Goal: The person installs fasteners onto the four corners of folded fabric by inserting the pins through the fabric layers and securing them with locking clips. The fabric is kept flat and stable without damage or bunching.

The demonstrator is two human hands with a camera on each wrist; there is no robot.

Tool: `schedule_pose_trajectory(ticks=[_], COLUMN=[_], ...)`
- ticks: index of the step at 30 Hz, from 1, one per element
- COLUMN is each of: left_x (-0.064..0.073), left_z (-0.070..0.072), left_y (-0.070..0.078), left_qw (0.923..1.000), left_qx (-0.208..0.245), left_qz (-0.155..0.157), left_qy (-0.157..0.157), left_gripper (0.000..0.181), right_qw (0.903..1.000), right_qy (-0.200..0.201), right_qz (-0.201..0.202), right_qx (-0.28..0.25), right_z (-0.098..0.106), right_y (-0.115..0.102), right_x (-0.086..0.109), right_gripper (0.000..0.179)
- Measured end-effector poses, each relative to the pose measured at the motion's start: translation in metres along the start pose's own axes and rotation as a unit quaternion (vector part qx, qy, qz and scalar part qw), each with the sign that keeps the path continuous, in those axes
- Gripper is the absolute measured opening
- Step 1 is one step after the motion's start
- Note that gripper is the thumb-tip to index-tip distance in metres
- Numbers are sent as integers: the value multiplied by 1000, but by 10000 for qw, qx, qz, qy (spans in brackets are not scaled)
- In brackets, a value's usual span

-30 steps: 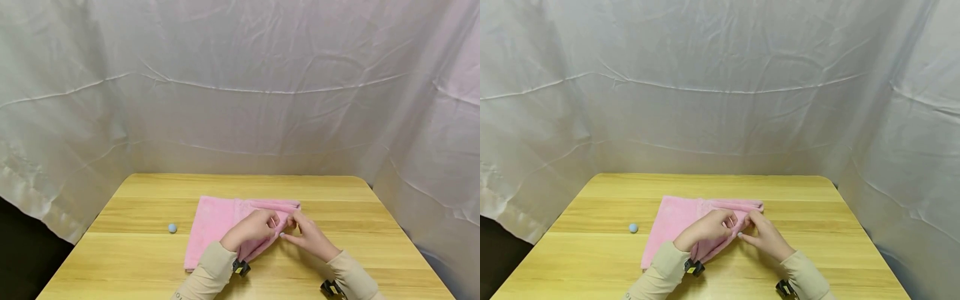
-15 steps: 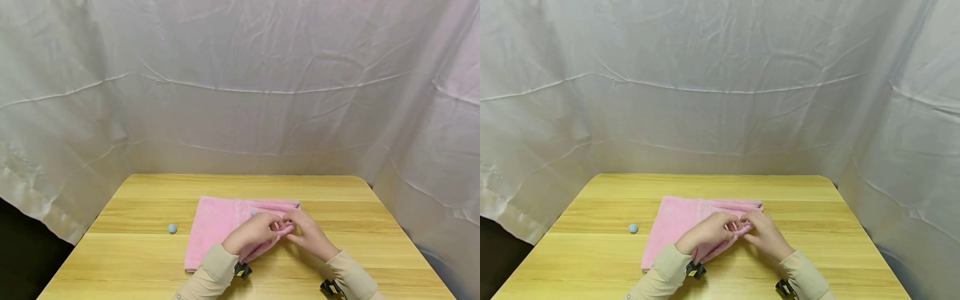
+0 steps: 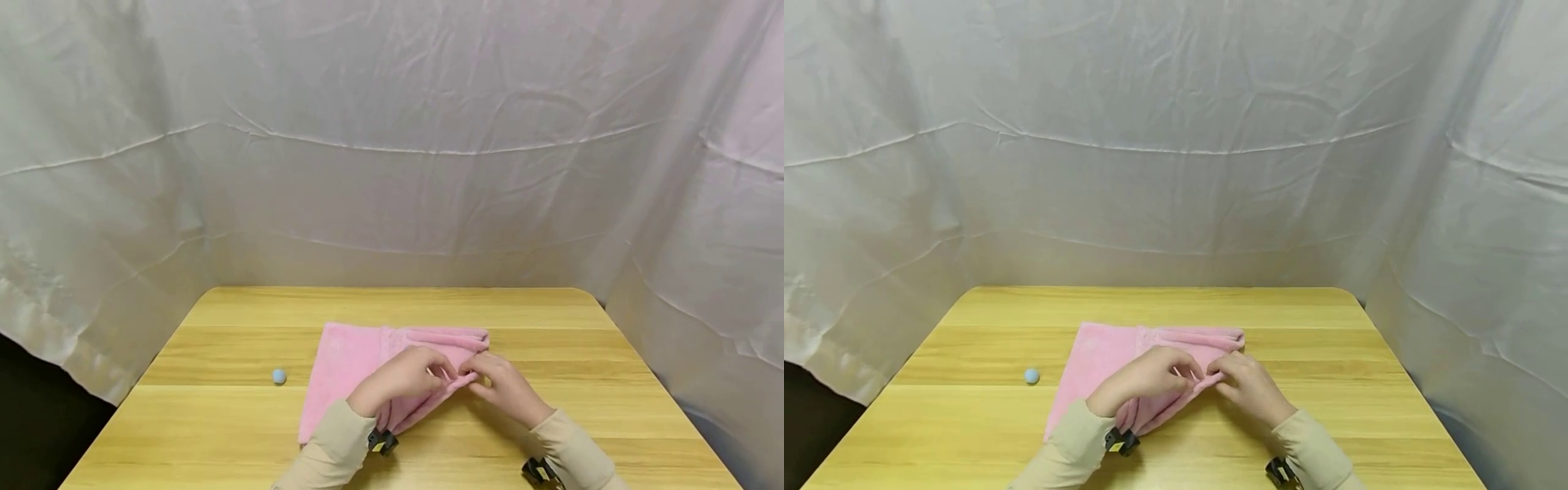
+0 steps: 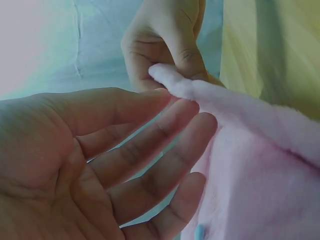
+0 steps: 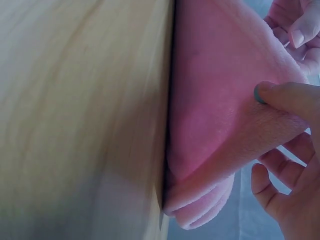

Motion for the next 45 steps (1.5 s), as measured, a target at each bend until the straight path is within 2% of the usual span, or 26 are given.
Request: schedule_pose_trajectory(ticks=[4, 8, 11, 17, 22, 27, 31, 37, 45], left_x=[10, 27, 43, 80, 118, 158, 181, 198, 204], left_z=[9, 23, 35, 62, 83, 99, 106, 106, 98], left_y=[-4, -13, -26, -58, -91, -121, -137, -152, -166], left_qw=[9998, 9989, 9976, 9926, 9844, 9722, 9654, 9596, 9575], left_qx=[70, 191, 160, -282, -576, -855, -1136, -1312, -1008], left_qz=[-34, 53, 208, 503, 1106, 1774, 2023, 2272, 2564], left_qy=[162, 417, 635, 1071, 1241, 1266, 1192, 1020, 856], left_gripper=[18, 14, 11, 8, 8, 8, 14, 20, 18], right_qw=[10000, 10000, 10000, 9999, 9999, 9999, 9998, 9999, 9999], right_qy=[24, 12, -9, -12, -18, -45, -57, -59, -61], right_qz=[52, 75, 69, 96, 124, 165, 181, 140, 133], right_qx=[-12, -6, 8, 51, 39, -23, -13, 19, 79], right_z=[0, 0, -1, 0, 2, 3, 4, 4, 2], right_y=[-1, -1, 0, -1, -4, -6, -7, -7, -5], right_x=[1, 1, 1, 1, 1, 3, 4, 4, 4], right_gripper=[29, 30, 31, 31, 31, 31, 31, 30, 30])
Point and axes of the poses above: each hand's wrist, its own x-axis away from the middle knuckle, its own z-axis out of the back of the hand, y = z × x, the point moved 9 cm from there along -x, towards the middle knuckle, and after that the axes turned 11 degrees about -z, right-handed, at the moved point
